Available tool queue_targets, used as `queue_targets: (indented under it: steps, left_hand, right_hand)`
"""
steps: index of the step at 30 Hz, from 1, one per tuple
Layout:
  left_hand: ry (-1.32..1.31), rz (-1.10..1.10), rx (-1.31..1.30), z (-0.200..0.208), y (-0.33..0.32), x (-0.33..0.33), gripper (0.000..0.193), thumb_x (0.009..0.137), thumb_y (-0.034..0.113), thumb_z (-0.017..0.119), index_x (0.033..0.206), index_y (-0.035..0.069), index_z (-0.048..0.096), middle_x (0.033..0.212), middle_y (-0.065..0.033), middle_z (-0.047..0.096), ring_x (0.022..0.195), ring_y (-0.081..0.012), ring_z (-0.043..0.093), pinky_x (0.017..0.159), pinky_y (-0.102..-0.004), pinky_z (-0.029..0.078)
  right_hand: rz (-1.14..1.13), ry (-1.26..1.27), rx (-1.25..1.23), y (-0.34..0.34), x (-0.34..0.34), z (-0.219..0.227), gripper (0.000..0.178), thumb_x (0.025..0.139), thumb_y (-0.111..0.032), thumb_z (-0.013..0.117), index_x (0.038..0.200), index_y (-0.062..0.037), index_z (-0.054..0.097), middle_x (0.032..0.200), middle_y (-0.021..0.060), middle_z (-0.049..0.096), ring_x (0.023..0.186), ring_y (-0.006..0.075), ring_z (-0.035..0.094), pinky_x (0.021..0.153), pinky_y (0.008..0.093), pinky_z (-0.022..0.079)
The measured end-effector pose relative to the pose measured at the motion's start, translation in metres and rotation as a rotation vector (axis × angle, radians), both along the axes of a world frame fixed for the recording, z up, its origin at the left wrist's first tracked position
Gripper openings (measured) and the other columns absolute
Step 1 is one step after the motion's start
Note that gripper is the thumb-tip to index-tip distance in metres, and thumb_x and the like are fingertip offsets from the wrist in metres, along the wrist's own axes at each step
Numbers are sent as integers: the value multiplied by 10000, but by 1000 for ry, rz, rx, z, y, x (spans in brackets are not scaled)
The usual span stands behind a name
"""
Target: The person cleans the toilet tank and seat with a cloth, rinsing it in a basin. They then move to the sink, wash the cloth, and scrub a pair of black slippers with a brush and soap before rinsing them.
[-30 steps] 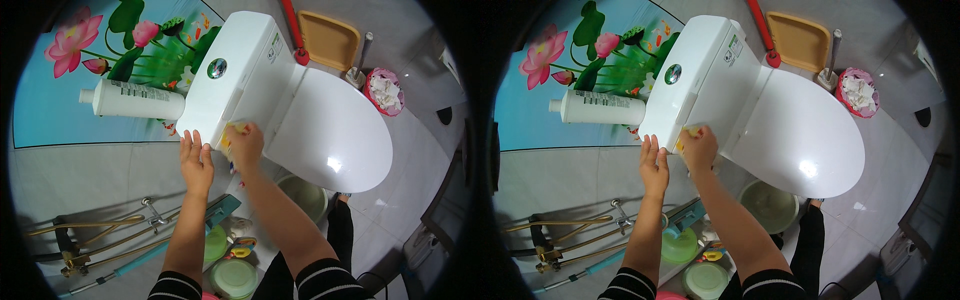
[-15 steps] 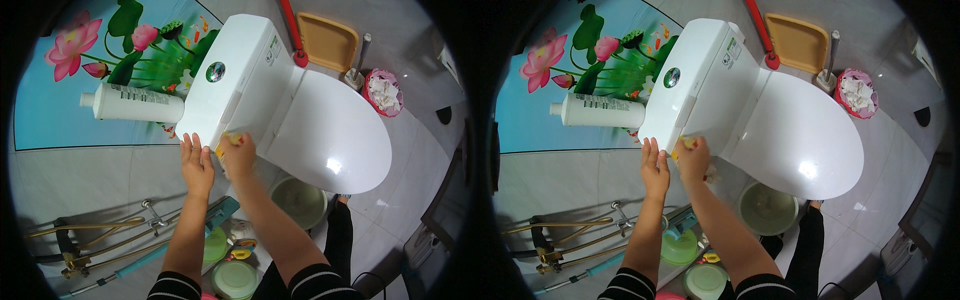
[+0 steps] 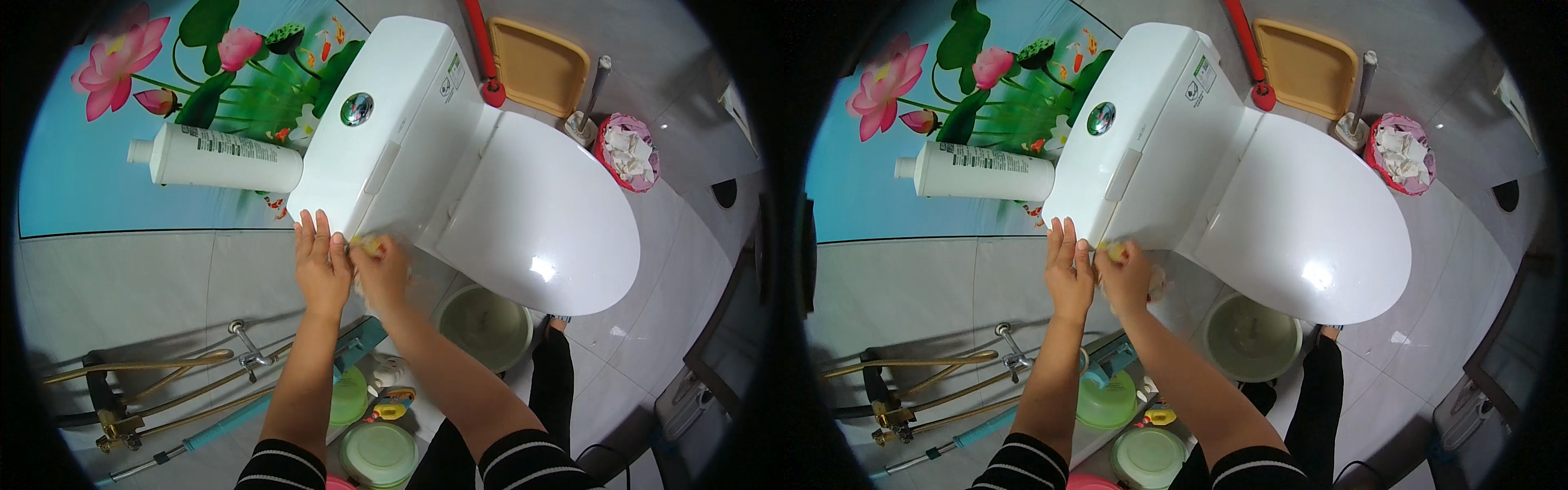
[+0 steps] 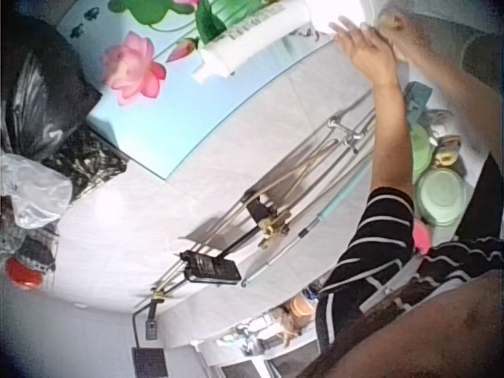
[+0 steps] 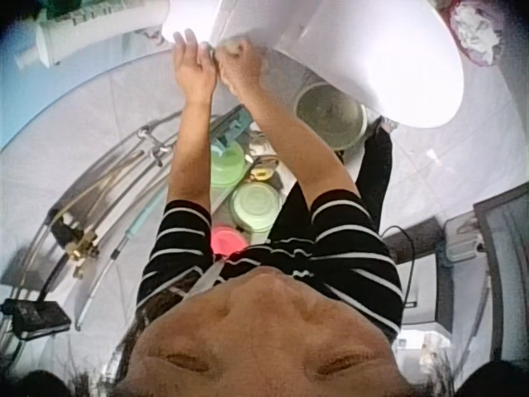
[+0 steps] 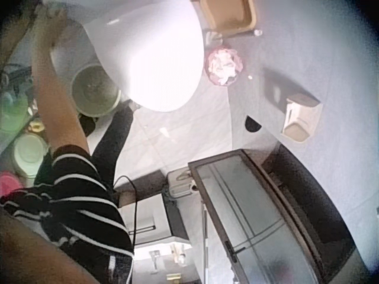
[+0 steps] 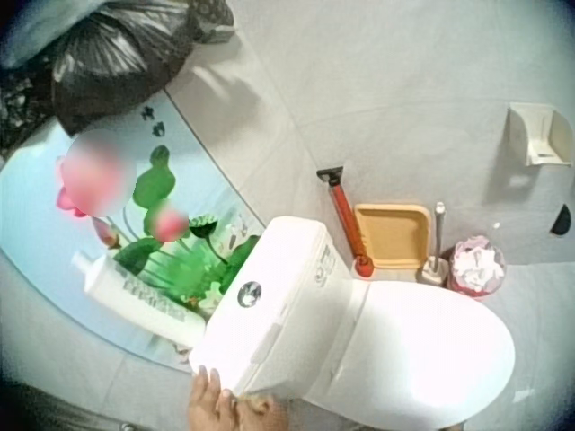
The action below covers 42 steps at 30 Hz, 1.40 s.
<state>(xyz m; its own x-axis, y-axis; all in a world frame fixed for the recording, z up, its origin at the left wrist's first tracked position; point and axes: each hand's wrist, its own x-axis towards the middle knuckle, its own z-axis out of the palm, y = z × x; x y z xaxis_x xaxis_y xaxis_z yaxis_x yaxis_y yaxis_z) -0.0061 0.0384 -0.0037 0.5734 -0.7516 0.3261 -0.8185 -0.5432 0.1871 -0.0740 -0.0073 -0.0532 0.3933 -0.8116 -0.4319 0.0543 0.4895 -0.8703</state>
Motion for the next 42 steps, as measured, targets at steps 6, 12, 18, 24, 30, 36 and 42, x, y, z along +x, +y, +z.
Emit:
queue_targets:
  steps: [6, 12, 18, 24, 30, 36, 42]
  left_hand:
    - [11, 3, 1, 5, 4, 3, 390, 941, 206, 493, 1306, 72, 515, 1378, -230, 420, 1266, -457, 385, 1038, -450, 344]
    - [15, -10, 3, 5, 2, 5, 379, 943, 207, 487, 1298, 80, 525, 1373, -220, 430, 1253, -454, 402, 1031, -449, 351]
    - [2, -13, 11, 9, 0, 5, 365, 934, 195, 494, 1277, 81, 546, 1337, -214, 473, 1228, -449, 431, 1018, -443, 369]
    - [30, -9, 31, 9, 6, 12, 366, 915, 166, 521, 1272, 93, 553, 1329, -207, 480, 1219, -436, 447, 999, -434, 395]
    - [138, 19, 43, 23, -4, 8, 369, 891, 115, 525, 1256, 131, 574, 1339, -195, 469, 1236, -415, 439, 997, -409, 405]
    - [434, 54, -80, 24, 22, 23, 499, 856, -80, 430, 1278, 155, 559, 1389, -140, 447, 1293, -327, 417, 1072, -360, 302]
    - [448, 421, -520, 0, 38, -121, 438, 848, -32, 476, 1283, 9, 509, 1342, -190, 489, 1280, -305, 438, 1078, -365, 292]
  right_hand:
    - [-176, -81, 104, -15, 3, 17, 299, 780, -273, 679, 836, -16, 539, 751, 105, 601, 672, 212, 576, 654, 348, 470]
    - [29, -119, -144, 0, -7, 4, 292, 790, -258, 682, 816, -17, 520, 709, 106, 596, 649, 221, 580, 627, 352, 467]
    - [-163, 51, -182, -48, 3, 39, 333, 761, -293, 709, 821, -25, 521, 715, 135, 598, 649, 294, 595, 622, 381, 470]
    - [104, 118, -329, -14, -16, 30, 344, 758, -295, 697, 831, -13, 514, 741, 178, 598, 709, 351, 607, 644, 409, 468]
    - [7, 323, -477, -60, 11, 66, 343, 745, -299, 704, 823, -9, 538, 769, 176, 615, 764, 348, 615, 711, 412, 470]
    - [284, 206, -514, -54, -24, 66, 345, 752, -315, 706, 839, -16, 556, 753, 161, 609, 750, 363, 606, 738, 432, 466]
    - [345, 313, -859, -116, 5, 106, 322, 780, -268, 676, 973, -38, 559, 980, 161, 566, 936, 328, 541, 760, 425, 466]
